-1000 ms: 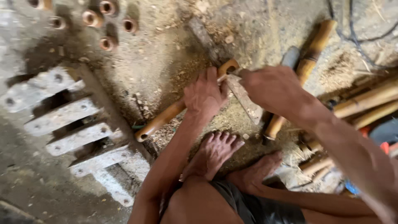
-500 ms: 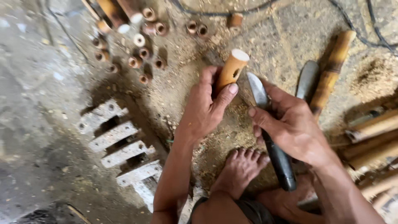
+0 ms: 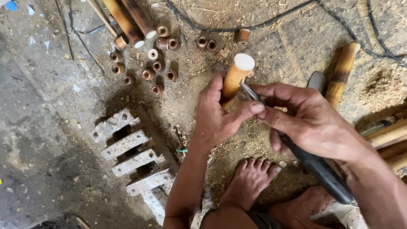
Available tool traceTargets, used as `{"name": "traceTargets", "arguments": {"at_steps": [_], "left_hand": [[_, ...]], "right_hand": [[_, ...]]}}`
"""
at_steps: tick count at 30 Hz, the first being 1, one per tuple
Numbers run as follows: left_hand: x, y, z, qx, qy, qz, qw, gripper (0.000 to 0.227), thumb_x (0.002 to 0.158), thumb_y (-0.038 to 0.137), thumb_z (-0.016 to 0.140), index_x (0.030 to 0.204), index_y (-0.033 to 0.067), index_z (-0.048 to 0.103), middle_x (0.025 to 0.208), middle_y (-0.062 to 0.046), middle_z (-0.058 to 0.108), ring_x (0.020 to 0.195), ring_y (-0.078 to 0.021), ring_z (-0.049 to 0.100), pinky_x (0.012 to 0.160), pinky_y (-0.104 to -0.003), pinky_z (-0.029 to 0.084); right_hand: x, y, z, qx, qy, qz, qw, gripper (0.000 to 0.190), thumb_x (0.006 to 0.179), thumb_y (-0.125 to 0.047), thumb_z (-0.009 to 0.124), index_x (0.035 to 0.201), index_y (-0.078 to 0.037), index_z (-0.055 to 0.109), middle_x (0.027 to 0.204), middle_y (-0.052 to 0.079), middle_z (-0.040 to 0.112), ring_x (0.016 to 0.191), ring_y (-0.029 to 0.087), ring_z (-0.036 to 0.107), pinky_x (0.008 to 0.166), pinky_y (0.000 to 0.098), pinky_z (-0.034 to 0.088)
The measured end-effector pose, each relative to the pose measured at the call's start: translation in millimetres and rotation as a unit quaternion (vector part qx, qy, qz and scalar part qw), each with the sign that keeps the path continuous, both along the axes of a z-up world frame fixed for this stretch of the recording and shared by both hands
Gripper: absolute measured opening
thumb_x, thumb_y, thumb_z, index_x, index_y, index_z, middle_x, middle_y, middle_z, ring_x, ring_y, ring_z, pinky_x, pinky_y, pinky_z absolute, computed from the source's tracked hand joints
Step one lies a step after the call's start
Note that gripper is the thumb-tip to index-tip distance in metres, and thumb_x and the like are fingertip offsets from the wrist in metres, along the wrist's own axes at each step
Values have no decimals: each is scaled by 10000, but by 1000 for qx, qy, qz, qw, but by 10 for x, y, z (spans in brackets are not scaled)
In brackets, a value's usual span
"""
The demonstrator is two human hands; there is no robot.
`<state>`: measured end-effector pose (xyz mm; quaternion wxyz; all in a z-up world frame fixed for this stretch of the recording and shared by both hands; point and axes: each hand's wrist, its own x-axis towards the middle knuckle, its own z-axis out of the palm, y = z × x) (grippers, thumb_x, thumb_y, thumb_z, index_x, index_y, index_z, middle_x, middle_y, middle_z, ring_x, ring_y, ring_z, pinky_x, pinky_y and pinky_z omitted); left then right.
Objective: The person sits on the floor and uses a knife to carve and shape a bamboo tube. They repeatedly cut the bamboo, remove shavings, and fit a smaller bamboo piece into the carved section.
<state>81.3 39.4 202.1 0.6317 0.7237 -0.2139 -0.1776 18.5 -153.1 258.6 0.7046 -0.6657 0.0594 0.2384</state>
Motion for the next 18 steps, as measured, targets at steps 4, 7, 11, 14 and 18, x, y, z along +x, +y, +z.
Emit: {"name": "traceTargets", "arguments": {"at_steps": [4, 7, 11, 14, 18], "left_hand": [[-53, -72, 50, 53, -78, 60, 994, 654, 831, 651, 617, 1079, 56, 504, 785, 5, 577, 661, -147, 572, 570, -306, 523], [-86, -128, -108, 69, -115, 89, 987, 630, 849, 670, 578, 1025, 68, 520, 718, 41, 461, 588, -110, 442, 516, -281, 443], [-34, -218, -384, 29, -164, 116, 979, 639, 912, 733, 482, 960, 97, 518, 600, 86, 403, 435, -66, 394, 381, -260, 430], [-34, -173, -406, 0, -146, 117, 982, 393, 916, 437, 687, 960, 68, 561, 652, 36, 579, 440, -76, 465, 376, -250, 469], [-55, -159, -283, 31, -125, 125, 984, 458, 903, 467, 689, 1019, 41, 569, 677, 12, 593, 471, -97, 499, 392, -266, 482]], "right_hand": [[2, -131, 19, 26, 69, -1, 997, 448, 939, -136, 623, 1369, -16, 648, 754, 102, 736, 374, 125, 657, 262, 240, 599], [31, -189, 19, 1, 35, 36, 999, 421, 939, -122, 618, 1339, 2, 659, 729, 89, 731, 334, 101, 657, 227, 212, 615], [251, -12, 365, -223, 52, 82, 970, 345, 975, -218, 570, 1235, -94, 760, 654, 127, 827, 236, 137, 608, 152, 275, 519], [192, 158, 364, -290, -91, 69, 950, 226, 958, -7, 553, 1102, 14, 726, 954, 169, 811, 239, 103, 622, 136, 254, 448], [167, 241, 326, -417, -217, 99, 877, 177, 1048, 64, 497, 1156, 61, 637, 563, 122, 656, 297, 200, 643, 133, 258, 537]]}}
